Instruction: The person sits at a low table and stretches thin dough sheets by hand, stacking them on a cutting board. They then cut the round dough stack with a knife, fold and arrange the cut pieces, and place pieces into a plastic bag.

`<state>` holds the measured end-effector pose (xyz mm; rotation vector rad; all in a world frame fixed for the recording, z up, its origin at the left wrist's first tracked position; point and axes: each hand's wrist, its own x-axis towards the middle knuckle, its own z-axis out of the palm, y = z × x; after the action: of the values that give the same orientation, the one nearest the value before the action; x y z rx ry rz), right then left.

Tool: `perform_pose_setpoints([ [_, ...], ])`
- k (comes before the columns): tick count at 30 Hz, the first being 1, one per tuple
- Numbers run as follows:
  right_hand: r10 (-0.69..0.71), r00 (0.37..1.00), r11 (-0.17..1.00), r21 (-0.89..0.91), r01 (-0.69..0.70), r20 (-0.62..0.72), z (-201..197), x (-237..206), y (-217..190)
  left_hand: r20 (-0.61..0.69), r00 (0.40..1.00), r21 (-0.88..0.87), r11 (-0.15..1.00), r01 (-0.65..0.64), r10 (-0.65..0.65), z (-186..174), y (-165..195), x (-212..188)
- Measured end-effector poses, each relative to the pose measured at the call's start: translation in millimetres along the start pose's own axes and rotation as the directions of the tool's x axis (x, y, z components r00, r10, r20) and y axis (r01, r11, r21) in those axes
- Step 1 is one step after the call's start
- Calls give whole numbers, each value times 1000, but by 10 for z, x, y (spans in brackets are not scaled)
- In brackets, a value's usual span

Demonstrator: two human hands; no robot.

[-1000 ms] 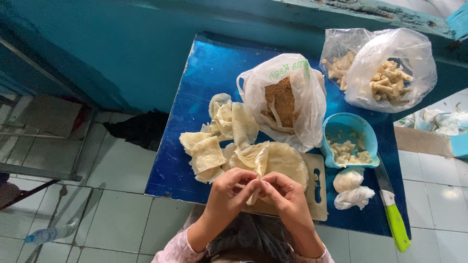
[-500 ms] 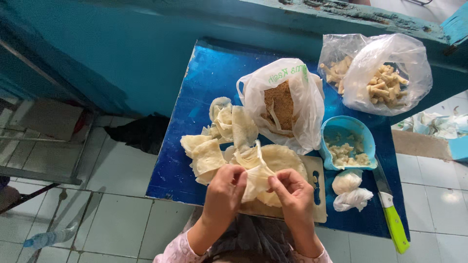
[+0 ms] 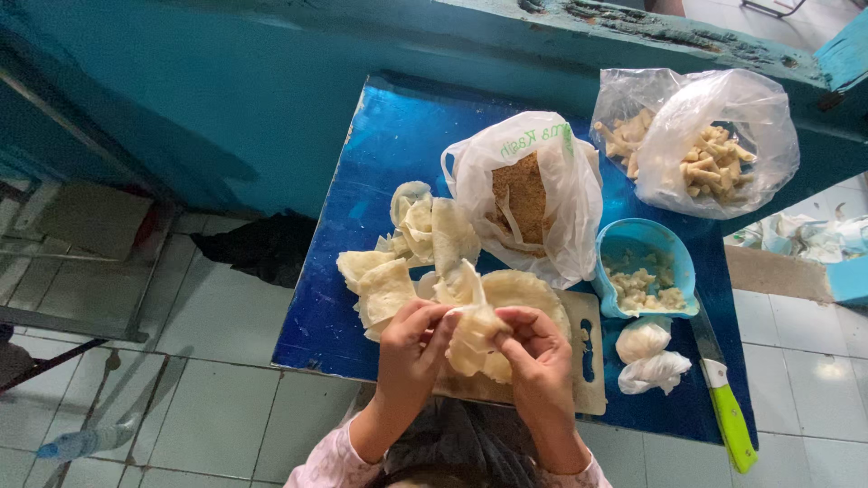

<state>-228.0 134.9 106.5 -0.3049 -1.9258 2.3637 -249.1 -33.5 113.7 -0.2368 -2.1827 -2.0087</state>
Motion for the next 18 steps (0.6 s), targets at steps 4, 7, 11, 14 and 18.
perform_pose_setpoints([
  [4, 17, 993, 999, -53, -11, 118, 3, -6, -11, 19, 961, 230, 935, -271, 275, 51, 25, -98],
  [7, -38, 999, 982, -188, 37, -1, -25, 31, -5, -16, 979, 247, 950, -192, 202, 66, 39, -104],
  [11, -73, 997, 996, 50, 75, -25, -70, 71, 5, -43, 998, -14, 999, 41, -41, -62, 35, -24],
  [14, -183, 983, 982, -48, 184, 25, -39, 41, 48, -8, 1000, -101, 995, 6, -6, -65, 75, -4],
  [18, -72, 997, 995, -61, 74, 38, 23, -10, 108, 83, 996, -154, 988, 27, -15, -6, 115, 52],
])
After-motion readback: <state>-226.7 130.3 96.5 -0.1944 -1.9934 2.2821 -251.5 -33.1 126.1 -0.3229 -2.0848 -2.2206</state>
